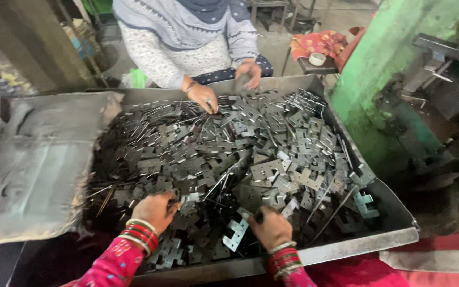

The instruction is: The person sorts through a bin of metal hinge components by hand, picking up individual pieces and moving them to different areas of the workspace.

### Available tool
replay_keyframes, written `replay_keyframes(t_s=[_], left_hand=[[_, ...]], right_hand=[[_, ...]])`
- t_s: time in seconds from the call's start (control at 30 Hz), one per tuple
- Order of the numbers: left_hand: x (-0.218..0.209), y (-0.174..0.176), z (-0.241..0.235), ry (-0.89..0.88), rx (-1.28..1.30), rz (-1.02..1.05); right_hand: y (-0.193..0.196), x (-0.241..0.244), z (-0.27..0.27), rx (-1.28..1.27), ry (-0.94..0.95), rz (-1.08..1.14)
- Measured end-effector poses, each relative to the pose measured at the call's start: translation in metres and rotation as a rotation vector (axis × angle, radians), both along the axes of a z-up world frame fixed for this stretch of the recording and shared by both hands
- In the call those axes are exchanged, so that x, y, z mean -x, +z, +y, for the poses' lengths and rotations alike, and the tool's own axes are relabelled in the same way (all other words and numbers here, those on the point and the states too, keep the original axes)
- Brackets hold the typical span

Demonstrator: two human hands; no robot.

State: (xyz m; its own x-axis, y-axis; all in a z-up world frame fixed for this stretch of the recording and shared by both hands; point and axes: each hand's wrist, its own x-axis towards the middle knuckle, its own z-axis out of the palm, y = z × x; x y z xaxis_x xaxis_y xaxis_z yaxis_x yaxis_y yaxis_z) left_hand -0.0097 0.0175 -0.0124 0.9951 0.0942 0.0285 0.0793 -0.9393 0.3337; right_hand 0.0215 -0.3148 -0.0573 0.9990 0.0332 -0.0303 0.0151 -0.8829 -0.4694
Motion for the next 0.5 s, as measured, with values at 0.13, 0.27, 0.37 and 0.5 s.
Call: replay_keyframes(t_s=[0.13, 0.27, 0.37, 0.5], left_hand=[[-0.011, -0.013, -0.021, -0.066, -0.037, -0.056], [-0.044, -0.021, -0.054, -0.209, -0.099, -0.277], [-0.065, -0.027, -0.077, -0.289, -0.184, -0.371], [-0.086, -0.039, -0.096, -0.289, -0.356, -0.177]], right_hand=[[-0.010, -0.005, 0.020, 0.101, -0.035, 0.057], [-0.031, -0.003, -0.006, -0.546, 0.167, -0.101], [-0.009, 0.001, -0.046, -1.104, 0.044, -0.079], [0.056, 0.021, -0.066, -1.852, -0.025, -0.009]])
